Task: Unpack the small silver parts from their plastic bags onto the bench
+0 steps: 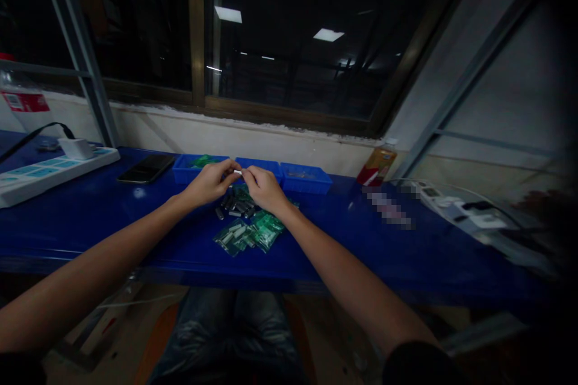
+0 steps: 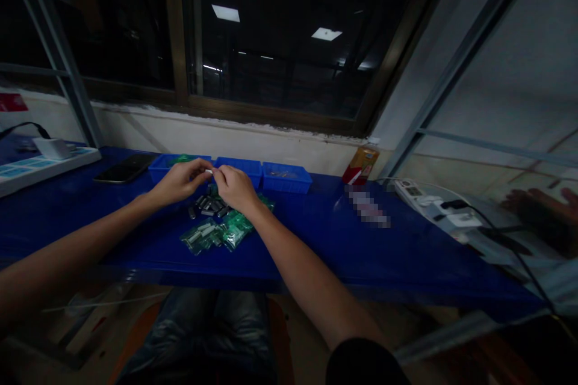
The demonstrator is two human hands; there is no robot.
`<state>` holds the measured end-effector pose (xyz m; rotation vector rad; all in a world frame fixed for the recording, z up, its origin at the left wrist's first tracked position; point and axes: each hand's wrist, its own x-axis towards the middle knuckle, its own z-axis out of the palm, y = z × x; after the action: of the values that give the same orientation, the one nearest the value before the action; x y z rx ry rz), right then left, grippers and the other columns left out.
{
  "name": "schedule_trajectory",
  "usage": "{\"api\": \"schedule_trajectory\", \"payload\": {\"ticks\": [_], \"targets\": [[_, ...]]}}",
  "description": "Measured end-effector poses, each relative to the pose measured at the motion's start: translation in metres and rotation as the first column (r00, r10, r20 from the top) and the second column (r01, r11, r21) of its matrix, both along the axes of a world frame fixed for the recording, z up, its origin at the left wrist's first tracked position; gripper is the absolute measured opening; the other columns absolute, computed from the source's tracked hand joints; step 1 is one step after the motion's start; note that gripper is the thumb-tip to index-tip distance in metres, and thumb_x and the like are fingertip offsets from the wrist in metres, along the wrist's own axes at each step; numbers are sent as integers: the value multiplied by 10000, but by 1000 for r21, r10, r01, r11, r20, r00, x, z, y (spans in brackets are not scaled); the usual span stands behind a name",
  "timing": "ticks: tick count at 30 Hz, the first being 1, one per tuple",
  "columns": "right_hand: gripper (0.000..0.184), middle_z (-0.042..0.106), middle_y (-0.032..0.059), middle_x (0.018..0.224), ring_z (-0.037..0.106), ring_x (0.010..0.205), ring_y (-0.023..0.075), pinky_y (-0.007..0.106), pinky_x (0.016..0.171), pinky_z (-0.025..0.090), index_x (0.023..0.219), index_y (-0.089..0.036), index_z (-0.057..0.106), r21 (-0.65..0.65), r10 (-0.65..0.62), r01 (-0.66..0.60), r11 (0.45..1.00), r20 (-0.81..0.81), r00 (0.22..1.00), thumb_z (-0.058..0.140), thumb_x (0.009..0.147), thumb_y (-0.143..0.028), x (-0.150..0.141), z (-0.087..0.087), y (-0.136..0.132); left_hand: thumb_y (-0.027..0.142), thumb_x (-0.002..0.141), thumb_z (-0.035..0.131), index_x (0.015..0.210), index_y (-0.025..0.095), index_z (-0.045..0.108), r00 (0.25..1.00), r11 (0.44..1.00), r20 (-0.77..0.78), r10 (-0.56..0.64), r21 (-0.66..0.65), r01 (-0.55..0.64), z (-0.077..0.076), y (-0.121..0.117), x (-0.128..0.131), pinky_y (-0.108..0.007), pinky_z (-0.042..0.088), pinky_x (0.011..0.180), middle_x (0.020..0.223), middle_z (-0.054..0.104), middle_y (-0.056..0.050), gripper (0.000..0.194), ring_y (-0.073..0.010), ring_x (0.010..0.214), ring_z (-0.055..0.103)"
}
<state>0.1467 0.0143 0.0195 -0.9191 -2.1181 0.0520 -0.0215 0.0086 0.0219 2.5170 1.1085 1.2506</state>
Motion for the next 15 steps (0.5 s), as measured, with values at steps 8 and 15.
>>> {"api": "schedule_trajectory", "payload": {"ticks": [8,15], "targets": [[266,574,6,711,518,685,121,235,641,358,769,-180,542,9,12,-11,1000,-7,1000,372,884,-350,6,3,4,403,864,364,983,108,595,994,981,-113,8,-192,-29,14,-3,0,-276,443,656,807,655,-76,394,-167,689,599],[206,587,64,806,517,814,173,284,755,377,779,-163,557,137,-345,330,934,102,933,409,863,-279,55,11,44,461,853,375,1193,351,501,952,711,-121,-282,-692,122,-46,-128,8,-402,466,790,1195,544,-25,379,-217,1034,526]]}}
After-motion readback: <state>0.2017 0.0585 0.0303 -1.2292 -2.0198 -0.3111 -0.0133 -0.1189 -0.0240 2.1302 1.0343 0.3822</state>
